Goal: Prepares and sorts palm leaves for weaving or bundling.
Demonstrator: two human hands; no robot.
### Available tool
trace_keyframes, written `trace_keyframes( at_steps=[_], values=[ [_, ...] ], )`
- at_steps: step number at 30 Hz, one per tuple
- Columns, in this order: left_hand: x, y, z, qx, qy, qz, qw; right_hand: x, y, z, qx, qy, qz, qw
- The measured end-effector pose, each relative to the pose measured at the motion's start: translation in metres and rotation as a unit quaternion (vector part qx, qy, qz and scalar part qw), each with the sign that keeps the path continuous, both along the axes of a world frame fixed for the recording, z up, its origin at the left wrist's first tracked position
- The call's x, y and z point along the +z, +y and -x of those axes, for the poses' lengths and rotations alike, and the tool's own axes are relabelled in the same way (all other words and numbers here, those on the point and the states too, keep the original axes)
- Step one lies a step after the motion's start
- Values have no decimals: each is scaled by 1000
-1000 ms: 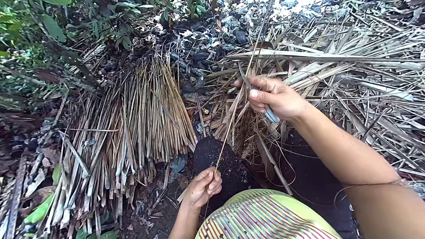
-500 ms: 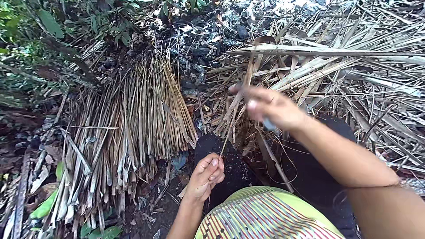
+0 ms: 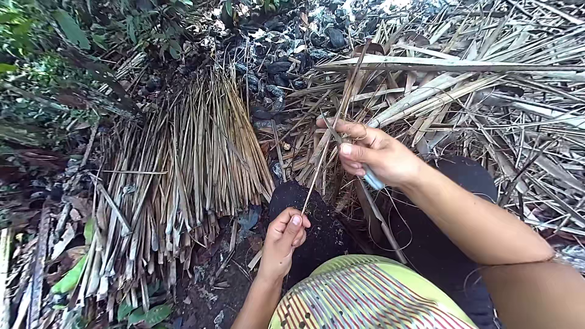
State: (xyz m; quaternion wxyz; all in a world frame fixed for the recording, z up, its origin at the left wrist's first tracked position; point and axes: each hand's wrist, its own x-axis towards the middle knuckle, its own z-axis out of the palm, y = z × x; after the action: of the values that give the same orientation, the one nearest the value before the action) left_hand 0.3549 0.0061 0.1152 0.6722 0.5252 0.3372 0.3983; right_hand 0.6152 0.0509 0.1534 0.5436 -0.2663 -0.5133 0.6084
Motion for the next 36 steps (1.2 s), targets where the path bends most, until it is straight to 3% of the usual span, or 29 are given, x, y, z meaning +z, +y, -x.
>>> trace_keyframes(
  at_steps=[6, 11, 18, 20, 23, 24, 29, 33, 36],
  values=[
    [1, 2, -3, 25, -27, 14, 999, -24, -33, 43, 197, -138, 55, 969],
    [0, -1, 12, -59, -46, 89, 993, 2, 8, -8, -6, -33, -20, 999],
    [-23, -12, 22, 24, 54, -10, 998, 16, 14, -22, -91, -4, -20, 996],
    [-19, -11, 17, 32, 42, -3, 999, 5, -7, 4, -17, -54, 38, 998],
    [-12, -6, 13, 14, -4, 18, 1000, -25, -36, 47, 200, -118, 89, 968],
    [-12, -4, 15, -1, -17, 31, 999, -26, -36, 48, 212, -117, 89, 966],
    [-30, -5, 44, -87, -45, 115, 989, 10, 10, -21, 0, -39, 11, 999],
    [-30, -3, 32, -39, 61, -31, 997, 10, 7, -12, -16, -48, -1, 999],
    [-15, 5, 10, 28, 92, -133, 986, -8, -5, 12, 39, -86, 29, 995]
  ],
)
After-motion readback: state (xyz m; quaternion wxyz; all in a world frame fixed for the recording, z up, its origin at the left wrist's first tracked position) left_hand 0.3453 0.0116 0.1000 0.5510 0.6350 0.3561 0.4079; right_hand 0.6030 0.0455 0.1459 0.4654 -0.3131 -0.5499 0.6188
